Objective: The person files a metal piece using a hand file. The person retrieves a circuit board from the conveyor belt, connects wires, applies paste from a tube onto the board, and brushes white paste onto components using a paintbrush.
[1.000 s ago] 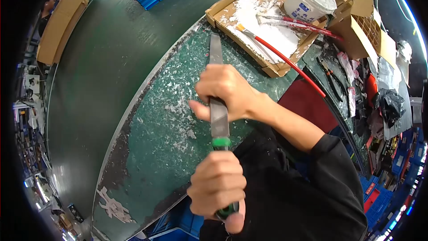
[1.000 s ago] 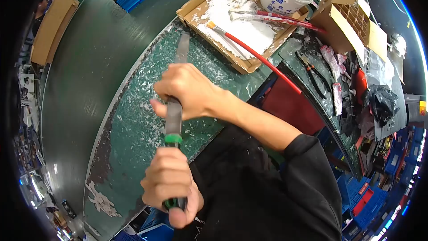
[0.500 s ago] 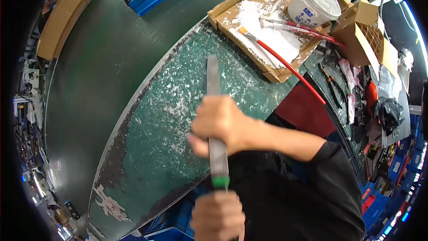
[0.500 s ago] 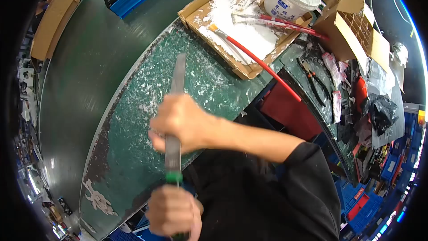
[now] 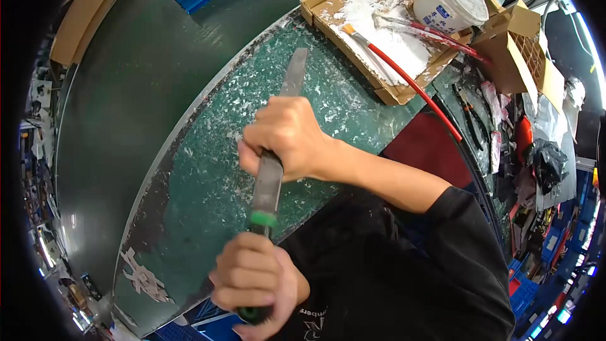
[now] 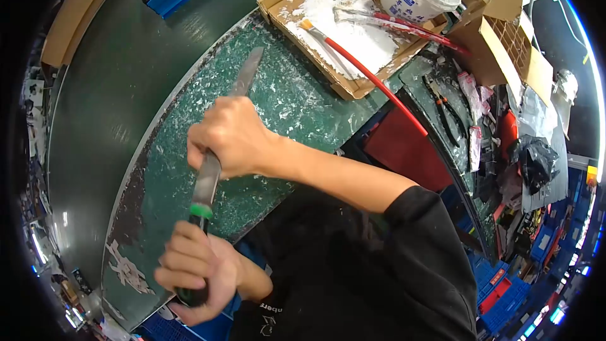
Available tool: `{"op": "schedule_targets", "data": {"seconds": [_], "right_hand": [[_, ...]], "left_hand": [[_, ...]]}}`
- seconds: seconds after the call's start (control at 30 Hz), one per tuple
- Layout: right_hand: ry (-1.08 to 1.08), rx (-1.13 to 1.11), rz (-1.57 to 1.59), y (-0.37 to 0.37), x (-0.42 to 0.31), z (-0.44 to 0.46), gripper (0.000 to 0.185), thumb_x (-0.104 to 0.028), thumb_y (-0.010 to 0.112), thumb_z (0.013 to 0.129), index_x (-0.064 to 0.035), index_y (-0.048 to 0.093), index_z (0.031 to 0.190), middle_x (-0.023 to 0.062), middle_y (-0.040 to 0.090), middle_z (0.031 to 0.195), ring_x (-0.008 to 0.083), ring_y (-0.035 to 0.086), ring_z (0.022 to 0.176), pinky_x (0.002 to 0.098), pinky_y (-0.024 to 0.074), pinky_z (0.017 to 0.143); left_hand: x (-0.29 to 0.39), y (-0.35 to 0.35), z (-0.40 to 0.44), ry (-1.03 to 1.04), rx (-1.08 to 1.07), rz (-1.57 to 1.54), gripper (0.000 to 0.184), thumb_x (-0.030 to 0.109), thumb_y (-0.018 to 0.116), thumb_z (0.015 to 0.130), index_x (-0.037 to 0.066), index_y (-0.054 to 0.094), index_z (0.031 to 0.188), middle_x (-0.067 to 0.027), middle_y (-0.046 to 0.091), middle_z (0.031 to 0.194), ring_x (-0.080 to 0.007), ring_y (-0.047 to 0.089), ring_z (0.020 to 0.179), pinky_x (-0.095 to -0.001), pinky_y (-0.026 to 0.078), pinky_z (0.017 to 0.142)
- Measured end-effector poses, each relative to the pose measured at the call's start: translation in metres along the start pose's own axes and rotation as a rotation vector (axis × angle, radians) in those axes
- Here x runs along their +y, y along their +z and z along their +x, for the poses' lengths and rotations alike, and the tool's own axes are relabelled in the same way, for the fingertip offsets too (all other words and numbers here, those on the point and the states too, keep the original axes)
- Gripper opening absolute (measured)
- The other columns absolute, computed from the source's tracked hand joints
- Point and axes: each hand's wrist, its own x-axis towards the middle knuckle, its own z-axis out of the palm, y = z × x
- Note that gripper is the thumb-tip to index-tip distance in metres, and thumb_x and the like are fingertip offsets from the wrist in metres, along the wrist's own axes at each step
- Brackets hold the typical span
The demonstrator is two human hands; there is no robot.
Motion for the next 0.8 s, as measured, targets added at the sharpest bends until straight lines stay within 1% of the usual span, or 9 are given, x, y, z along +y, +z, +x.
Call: {"op": "schedule_targets", "data": {"seconds": [0.07, 0.2, 0.27, 0.33, 0.4, 0.53, 0.67, 0.73, 0.8], "right_hand": [[-0.003, 0.065, 0.019, 0.001, -0.001, 0.005, 0.03, -0.01, 0.067, 0.066, -0.0107, 0.041, 0.05, 0.0035, 0.038, 0.045, 0.0252, 0.042, 0.041, 0.0382, 0.0321, 0.045], [0.022, 0.058, 0.015, -0.006, -0.033, -0.012, 0.032, -0.007, 0.069, 0.064, -0.0119, 0.04, 0.05, 0.0034, 0.038, 0.046, 0.0253, 0.041, 0.041, 0.0383, 0.0304, 0.044], [0.035, 0.095, 0.017, -0.006, -0.033, -0.022, 0.033, -0.008, 0.069, 0.064, -0.0126, 0.039, 0.049, 0.0026, 0.037, 0.047, 0.0243, 0.04, 0.041, 0.0381, 0.0293, 0.043], [-0.033, 0.086, -0.005, -0.012, -0.02, -0.021, 0.034, -0.007, 0.068, 0.064, -0.0124, 0.038, 0.05, 0.0027, 0.037, 0.047, 0.0243, 0.039, 0.041, 0.0383, 0.0285, 0.043], [-0.065, 0.123, -0.014, -0.015, 0.003, -0.011, 0.032, -0.005, 0.067, 0.063, -0.0117, 0.038, 0.05, 0.0034, 0.037, 0.047, 0.0251, 0.037, 0.041, 0.0385, 0.0278, 0.045], [-0.044, 0.105, -0.021, -0.019, 0.014, -0.005, 0.031, -0.006, 0.068, 0.065, -0.0115, 0.041, 0.051, 0.0043, 0.039, 0.05, 0.0268, 0.038, 0.044, 0.0388, 0.0283, 0.046], [0.046, 0.057, 0.014, -0.023, -0.023, -0.026, 0.027, -0.009, 0.067, 0.06, -0.0117, 0.042, 0.049, 0.0057, 0.043, 0.048, 0.0277, 0.042, 0.044, 0.0398, 0.0328, 0.046], [0.012, 0.041, 0.107, -0.026, -0.022, -0.029, 0.034, -0.004, 0.068, 0.062, -0.0118, 0.038, 0.05, 0.0053, 0.039, 0.051, 0.0256, 0.039, 0.045, 0.039, 0.0285, 0.046], [-0.041, 0.026, 0.006, -0.026, -0.003, -0.02, 0.033, -0.005, 0.068, 0.062, -0.011, 0.038, 0.051, 0.0051, 0.04, 0.05, 0.0256, 0.039, 0.044, 0.0386, 0.0289, 0.046]], "left_hand": [[0.002, -0.005, 0.008, -0.012, -0.061, 0.006, 0.043, 0.048, 0.049, 0.085, 0.014, 0.039, 0.061, 0.0023, 0.031, 0.045, -0.0132, 0.029, 0.04, -0.0312, 0.028, 0.05], [0.026, -0.015, 0.003, 0.005, -0.217, -0.184, 0.042, 0.046, 0.051, 0.084, 0.012, 0.042, 0.061, 0.0006, 0.035, 0.045, -0.0136, 0.034, 0.04, -0.0316, 0.028, 0.047], [0.026, -0.01, -0.003, 0.083, -0.344, -0.139, 0.056, 0.054, 0.051, 0.093, 0.008, 0.046, 0.061, 0.0004, 0.041, 0.045, -0.0144, 0.04, 0.038, -0.0289, 0.036, 0.042], [0.02, -0.004, -0.011, 0.031, -0.261, -0.144, 0.041, 0.045, 0.053, 0.084, 0.011, 0.045, 0.062, 0.0005, 0.035, 0.044, -0.0146, 0.035, 0.039, -0.0325, 0.028, 0.046], [0.003, 0.004, -0.006, -0.008, -0.349, 0.045, 0.041, 0.044, 0.052, 0.085, 0.01, 0.046, 0.064, -0.0001, 0.036, 0.046, -0.016, 0.036, 0.04, -0.034, 0.03, 0.047], [-0.013, 0.011, 0.002, -0.006, -0.295, -0.04, 0.044, 0.045, 0.049, 0.085, 0.009, 0.042, 0.063, -0.0025, 0.037, 0.048, -0.0188, 0.036, 0.042, -0.0361, 0.031, 0.048], [0.018, 0.013, -0.024, 0.09, -0.37, -0.023, 0.046, 0.048, 0.053, 0.085, 0.01, 0.046, 0.06, -0.0002, 0.043, 0.045, -0.0146, 0.041, 0.036, -0.0281, 0.031, 0.042], [0.017, 0.018, -0.026, 0.122, -0.388, -0.037, 0.056, 0.054, 0.051, 0.093, 0.007, 0.047, 0.062, -0.0001, 0.041, 0.045, -0.0152, 0.041, 0.038, -0.03, 0.037, 0.042], [0.004, 0.001, -0.026, 0.078, -0.377, -0.024, 0.039, 0.037, 0.053, 0.088, 0.004, 0.054, 0.067, -0.0076, 0.058, 0.055, -0.0231, 0.057, 0.047, -0.0397, 0.052, 0.051]]}}
